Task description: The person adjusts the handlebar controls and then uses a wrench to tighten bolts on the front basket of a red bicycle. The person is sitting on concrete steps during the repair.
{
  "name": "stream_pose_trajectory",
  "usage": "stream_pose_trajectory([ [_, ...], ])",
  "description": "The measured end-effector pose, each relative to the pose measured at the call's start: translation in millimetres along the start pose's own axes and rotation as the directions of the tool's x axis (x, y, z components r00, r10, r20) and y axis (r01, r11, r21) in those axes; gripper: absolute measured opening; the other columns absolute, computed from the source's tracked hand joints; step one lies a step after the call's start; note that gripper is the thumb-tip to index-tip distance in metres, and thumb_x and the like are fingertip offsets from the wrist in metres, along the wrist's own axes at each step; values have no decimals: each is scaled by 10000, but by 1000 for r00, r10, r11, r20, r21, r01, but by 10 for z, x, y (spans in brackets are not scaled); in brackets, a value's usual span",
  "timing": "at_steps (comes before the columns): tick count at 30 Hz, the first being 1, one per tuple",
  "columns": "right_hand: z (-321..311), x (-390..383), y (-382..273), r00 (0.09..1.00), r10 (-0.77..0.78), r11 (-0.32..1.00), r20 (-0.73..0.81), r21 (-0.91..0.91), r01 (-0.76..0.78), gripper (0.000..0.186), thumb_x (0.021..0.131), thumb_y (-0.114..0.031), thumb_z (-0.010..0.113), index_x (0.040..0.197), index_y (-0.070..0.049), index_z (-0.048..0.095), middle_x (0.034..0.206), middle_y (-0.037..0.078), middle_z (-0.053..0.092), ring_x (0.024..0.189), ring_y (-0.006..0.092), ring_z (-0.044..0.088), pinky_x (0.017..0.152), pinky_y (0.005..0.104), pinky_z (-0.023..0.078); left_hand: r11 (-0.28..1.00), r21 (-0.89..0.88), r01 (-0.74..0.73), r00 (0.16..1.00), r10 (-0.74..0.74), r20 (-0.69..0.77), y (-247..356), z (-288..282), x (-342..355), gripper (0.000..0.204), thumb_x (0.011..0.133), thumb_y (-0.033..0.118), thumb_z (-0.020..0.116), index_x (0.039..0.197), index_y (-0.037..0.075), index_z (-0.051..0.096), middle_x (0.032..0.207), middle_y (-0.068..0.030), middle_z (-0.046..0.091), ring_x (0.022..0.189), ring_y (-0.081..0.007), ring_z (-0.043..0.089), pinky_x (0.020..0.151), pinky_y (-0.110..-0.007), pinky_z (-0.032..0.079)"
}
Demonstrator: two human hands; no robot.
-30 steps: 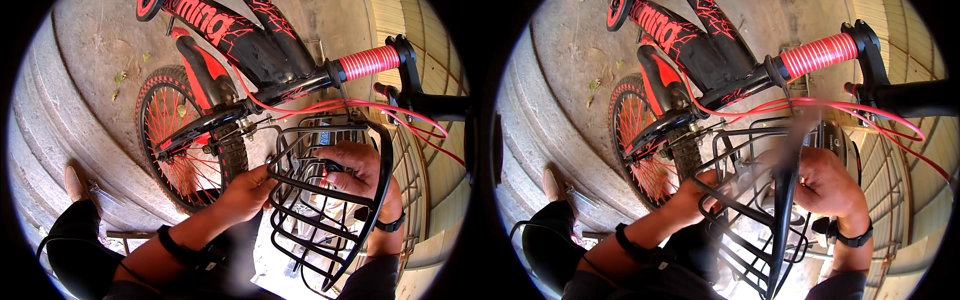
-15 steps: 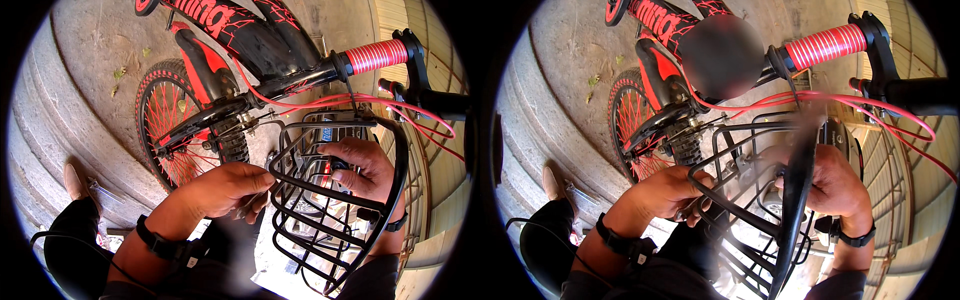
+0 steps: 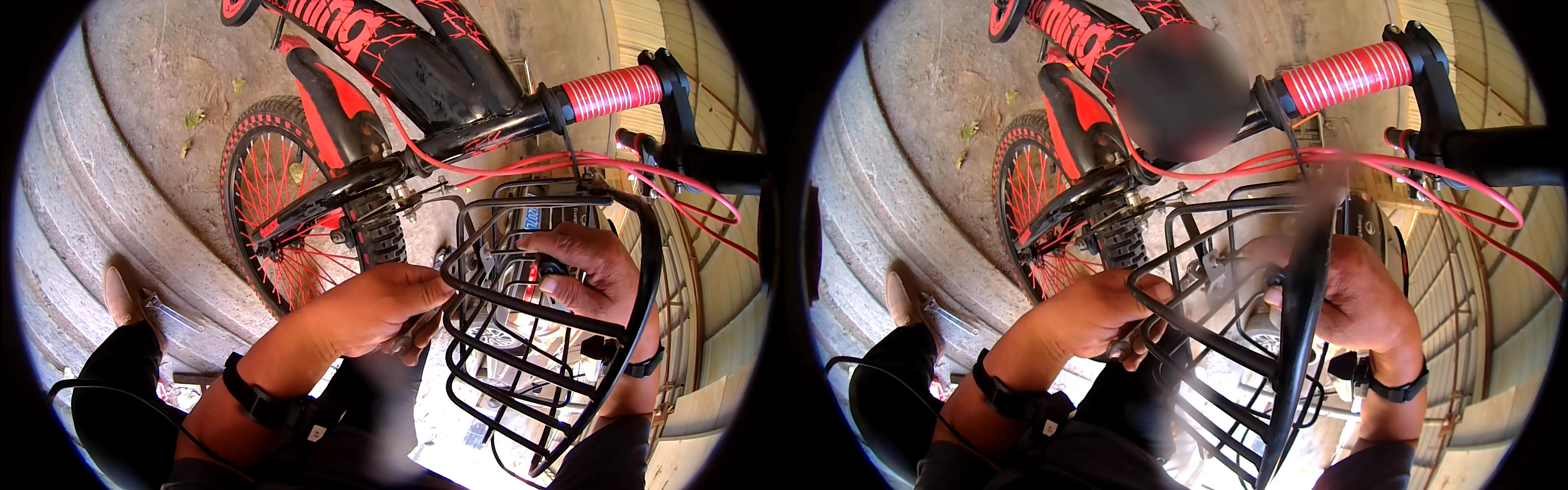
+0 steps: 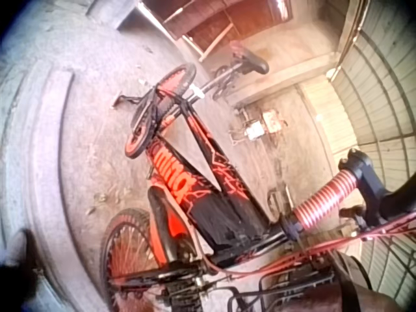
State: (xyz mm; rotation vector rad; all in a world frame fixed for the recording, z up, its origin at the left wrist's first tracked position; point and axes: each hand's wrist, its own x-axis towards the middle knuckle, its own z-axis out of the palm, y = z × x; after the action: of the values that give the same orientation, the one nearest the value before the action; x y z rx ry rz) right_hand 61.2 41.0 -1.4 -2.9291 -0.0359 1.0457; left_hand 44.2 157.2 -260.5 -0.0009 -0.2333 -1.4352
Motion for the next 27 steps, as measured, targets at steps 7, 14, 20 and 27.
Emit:
stream_pose_trajectory([
  [7,-8,-12,-8,1000,17,1000,12,-8,-17,331,845,-178,706,1144,-46,649,846,126,637,732,305,594,710,378,479,988,119,-94,995,89,46,-238,1,134,252,997,289,528,881,71,578,736,-40,588,546,-124,568,442,-250,396],
  [14,-10,-42,35,998,53,999,42,4,-53,366,850,-192,706,1173,-32,641,973,145,646,871,300,611,807,382,477,954,218,-205,974,220,-44,-355,133,262,327,983,372,564,997,49,609,759,-5,581,683,-89,548,617,-266,453],
  [20,61,-25,63,1000,17,1000,-4,-1,-17,455,888,-332,649,1133,51,631,893,170,654,785,287,635,710,365,466,942,226,-249,967,255,4,-409,-12,268,285,1007,318,519,1003,44,599,739,-34,604,601,-95,561,524,-250,436],
  [27,-3,-48,30,996,76,996,43,-48,-74,443,890,-320,651,1130,52,630,931,190,663,832,309,650,747,373,477,978,165,-125,990,112,87,-149,3,67,312,1024,301,449,907,43,580,690,-76,620,483,-142,594,379,-229,387],
])
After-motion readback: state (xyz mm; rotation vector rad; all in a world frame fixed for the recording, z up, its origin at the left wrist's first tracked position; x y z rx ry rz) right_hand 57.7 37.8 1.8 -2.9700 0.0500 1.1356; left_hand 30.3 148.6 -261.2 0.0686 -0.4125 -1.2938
